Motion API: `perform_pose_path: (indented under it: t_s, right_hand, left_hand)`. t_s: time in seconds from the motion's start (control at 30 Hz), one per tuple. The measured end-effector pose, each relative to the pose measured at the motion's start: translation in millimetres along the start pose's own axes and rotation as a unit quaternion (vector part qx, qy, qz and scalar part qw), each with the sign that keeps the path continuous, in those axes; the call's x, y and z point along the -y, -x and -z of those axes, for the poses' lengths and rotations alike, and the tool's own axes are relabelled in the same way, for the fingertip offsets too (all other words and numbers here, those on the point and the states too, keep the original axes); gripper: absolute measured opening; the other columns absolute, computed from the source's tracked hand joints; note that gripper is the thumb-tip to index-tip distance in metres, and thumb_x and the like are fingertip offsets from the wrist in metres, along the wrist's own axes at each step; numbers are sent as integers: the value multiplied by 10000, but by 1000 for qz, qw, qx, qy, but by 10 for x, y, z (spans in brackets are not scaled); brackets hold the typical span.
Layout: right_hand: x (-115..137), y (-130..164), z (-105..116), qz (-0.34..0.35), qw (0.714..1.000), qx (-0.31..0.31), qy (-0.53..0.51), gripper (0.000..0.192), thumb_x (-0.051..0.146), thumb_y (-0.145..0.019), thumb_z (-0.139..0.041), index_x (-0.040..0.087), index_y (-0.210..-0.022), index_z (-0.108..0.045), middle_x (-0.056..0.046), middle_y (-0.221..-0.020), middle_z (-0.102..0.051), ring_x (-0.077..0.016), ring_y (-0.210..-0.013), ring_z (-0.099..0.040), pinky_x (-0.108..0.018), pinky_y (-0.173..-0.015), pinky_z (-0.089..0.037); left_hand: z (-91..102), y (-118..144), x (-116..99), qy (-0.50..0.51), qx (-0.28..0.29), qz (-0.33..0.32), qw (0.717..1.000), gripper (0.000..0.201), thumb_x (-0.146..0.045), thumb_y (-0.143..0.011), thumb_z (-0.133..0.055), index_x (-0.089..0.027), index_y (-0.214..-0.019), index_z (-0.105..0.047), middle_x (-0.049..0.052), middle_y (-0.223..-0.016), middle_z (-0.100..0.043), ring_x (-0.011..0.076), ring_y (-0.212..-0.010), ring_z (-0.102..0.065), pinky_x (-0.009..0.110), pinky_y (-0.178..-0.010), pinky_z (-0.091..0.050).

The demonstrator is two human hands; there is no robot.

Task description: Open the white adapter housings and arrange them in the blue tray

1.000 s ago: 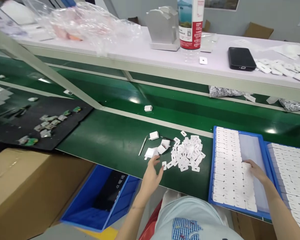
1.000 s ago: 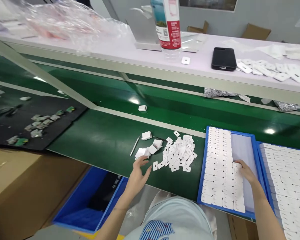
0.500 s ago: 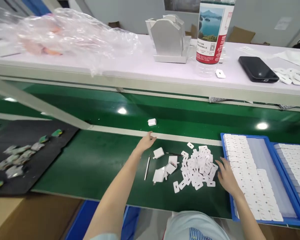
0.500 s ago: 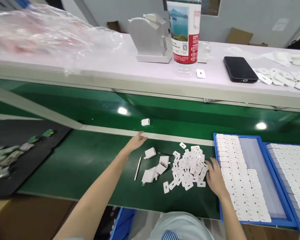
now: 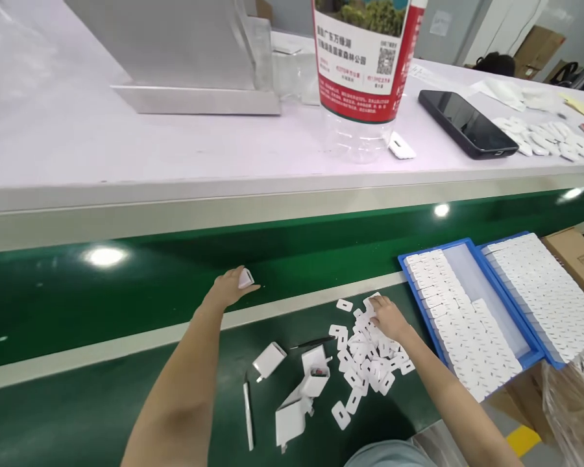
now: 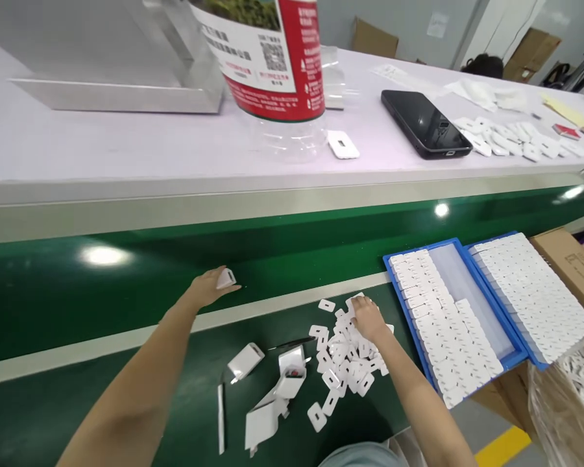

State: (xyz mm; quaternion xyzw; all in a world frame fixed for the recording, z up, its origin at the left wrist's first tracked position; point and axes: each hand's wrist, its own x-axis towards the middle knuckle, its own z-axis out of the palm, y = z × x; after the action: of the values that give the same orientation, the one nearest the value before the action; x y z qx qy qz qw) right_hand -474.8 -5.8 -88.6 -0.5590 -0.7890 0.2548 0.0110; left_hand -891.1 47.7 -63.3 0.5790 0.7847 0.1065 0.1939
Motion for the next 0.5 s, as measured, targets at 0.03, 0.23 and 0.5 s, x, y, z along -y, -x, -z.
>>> perform_pose_path:
  t_s: [0.03,0.23,0.5]
  right_hand:
    - [5,-29,1,0,1000,3,-7,334,331,-946,-632,183,-1245,-604,-100,-1334,-587,-261,-1204,-583,-509,-1015,-491]
    - [137,212,295,53,993,-57,-87,336,316,-922,-660,178,-1225,-622,-106,-1238,-655,-259,-1142,-635,-498,-988,-524]
    - [730,1360,1101,303,899,-207,-240,526,259,-911,-677,342,-1403,-508,-70,-1356,-612,-249,-1275,-578,-442,-1046,-527]
  left_hand:
    - [-9,29,-57,18,-4,-7,1000,445,-379,-921,-591,-108,-1272,-564,169,-1321,-604,337,-1249,-562,500,-1009,-491]
    - [-137,706,-602,169,-45,-28,984,512,-350,-828,-628,-79,-1256,-556,208,-1347,-600,361,-1198,-616,464,-1013,-519]
    - [-141,2496,-1715,425,-55,-207,879,523,-373,-799,-759,-243,-1276,-588,105,-1294,-658,271,-1208,-633,400,-1027,-528]
